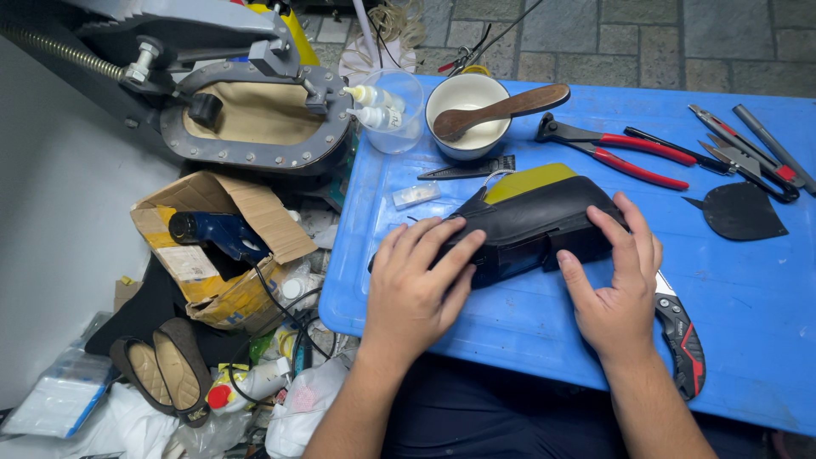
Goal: The person uses a utility knife to trim excess material from the sole edge of a black leather shoe mounted on a yellow shoe tree. They rotate the shoe to access different sides, then repeat the trimming on a second shoe.
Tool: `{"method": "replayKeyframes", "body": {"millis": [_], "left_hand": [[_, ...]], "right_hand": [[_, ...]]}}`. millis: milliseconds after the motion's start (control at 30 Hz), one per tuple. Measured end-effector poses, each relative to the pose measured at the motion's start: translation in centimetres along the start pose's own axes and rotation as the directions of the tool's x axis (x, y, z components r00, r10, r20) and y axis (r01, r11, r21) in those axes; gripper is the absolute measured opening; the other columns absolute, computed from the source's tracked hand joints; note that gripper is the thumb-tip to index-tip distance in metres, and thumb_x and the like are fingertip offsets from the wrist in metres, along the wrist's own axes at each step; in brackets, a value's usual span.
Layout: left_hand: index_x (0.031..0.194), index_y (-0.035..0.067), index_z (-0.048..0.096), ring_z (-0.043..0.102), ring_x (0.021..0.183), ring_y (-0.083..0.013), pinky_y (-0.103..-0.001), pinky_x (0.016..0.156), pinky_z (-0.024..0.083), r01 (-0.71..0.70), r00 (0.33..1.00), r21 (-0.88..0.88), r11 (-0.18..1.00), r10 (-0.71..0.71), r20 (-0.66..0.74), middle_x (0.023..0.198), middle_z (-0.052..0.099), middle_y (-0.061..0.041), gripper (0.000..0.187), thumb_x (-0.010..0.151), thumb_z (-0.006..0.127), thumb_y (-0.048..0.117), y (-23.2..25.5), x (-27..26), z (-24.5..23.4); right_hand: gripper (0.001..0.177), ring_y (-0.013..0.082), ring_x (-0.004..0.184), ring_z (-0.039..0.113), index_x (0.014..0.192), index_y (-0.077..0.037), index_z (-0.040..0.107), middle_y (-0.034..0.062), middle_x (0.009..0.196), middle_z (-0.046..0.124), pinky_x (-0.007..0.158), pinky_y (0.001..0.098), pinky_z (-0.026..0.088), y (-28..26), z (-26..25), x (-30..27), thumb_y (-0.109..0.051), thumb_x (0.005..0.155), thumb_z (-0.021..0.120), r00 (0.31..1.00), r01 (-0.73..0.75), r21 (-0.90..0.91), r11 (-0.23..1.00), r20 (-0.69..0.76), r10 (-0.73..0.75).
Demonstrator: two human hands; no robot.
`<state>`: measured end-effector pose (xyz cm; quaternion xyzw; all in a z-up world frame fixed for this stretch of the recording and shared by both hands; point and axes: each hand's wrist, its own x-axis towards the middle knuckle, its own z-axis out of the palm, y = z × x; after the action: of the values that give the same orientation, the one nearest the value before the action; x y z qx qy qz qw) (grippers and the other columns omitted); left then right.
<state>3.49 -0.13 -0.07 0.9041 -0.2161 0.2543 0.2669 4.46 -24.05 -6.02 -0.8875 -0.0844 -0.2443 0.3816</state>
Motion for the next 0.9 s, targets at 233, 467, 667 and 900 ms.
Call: {"method": "replayKeyframes", "body": {"millis": [233, 467, 667, 900], "left_hand": [[0.125, 0.020, 0.071, 0.060, 0.128, -0.0277, -0.046, 0.104, 0.042, -0.081, 0.992, 0.052, 0.995, 0.075, 0.104, 0.134, 0.068, -0.002, 0.041, 0.085, 0.071, 0.012, 0.5, 0.9, 0.9], [0.130, 0.008, 0.065, 0.067, 0.110, -0.0310, -0.040, 0.093, 0.052, 0.243, 0.965, -0.100, 0.965, -0.229, 0.130, 0.122, 0.069, -0.012, 0.067, 0.073, 0.086, 0.037, -2.4, 0.9, -1.8], [0.127, 0.009, 0.070, 0.073, 0.096, -0.0280, -0.036, 0.084, 0.058, 0.197, 0.973, -0.151, 0.969, -0.175, 0.149, 0.108, 0.076, -0.011, 0.072, 0.066, 0.092, 0.040, -3.3, -0.1, -1.5], [0.123, 0.005, 0.071, 0.073, 0.094, -0.0244, -0.032, 0.081, 0.058, 0.141, 0.990, -0.108, 0.984, -0.141, 0.001, 0.112, 0.076, -0.011, 0.070, 0.064, 0.093, 0.035, -0.2, -2.7, -0.7]], "right_hand": [[0.056, 0.0374, 0.142, 0.045, 0.144, -0.009, 0.056, 0.0178, 0.161, 0.045, 0.121, 0.0475, 0.036, 0.2, -0.1, -0.2, -0.020, 0.092, 0.075, 1.000, -0.008, 0.011, 1.000, 0.012, 0.008], [0.058, 0.0396, 0.148, 0.041, 0.146, -0.009, 0.054, 0.0211, 0.163, 0.039, 0.122, 0.0482, 0.035, 0.0, -0.2, -0.3, -0.022, 0.093, 0.074, 0.997, -0.074, 0.099, 0.992, 0.039, 0.071], [0.059, 0.0389, 0.141, 0.046, 0.143, -0.005, 0.056, 0.0200, 0.155, 0.048, 0.121, 0.0485, 0.036, -0.5, -2.4, -1.3, -0.018, 0.088, 0.074, 1.000, -0.019, -0.095, 0.995, 0.015, 0.020], [0.059, 0.0394, 0.117, 0.056, 0.130, -0.006, 0.067, 0.0162, 0.123, 0.063, 0.102, 0.0472, 0.046, 2.0, -6.1, -2.5, -0.025, 0.076, 0.082, 0.958, -0.196, -0.390, 0.900, 0.121, 0.261]]}}
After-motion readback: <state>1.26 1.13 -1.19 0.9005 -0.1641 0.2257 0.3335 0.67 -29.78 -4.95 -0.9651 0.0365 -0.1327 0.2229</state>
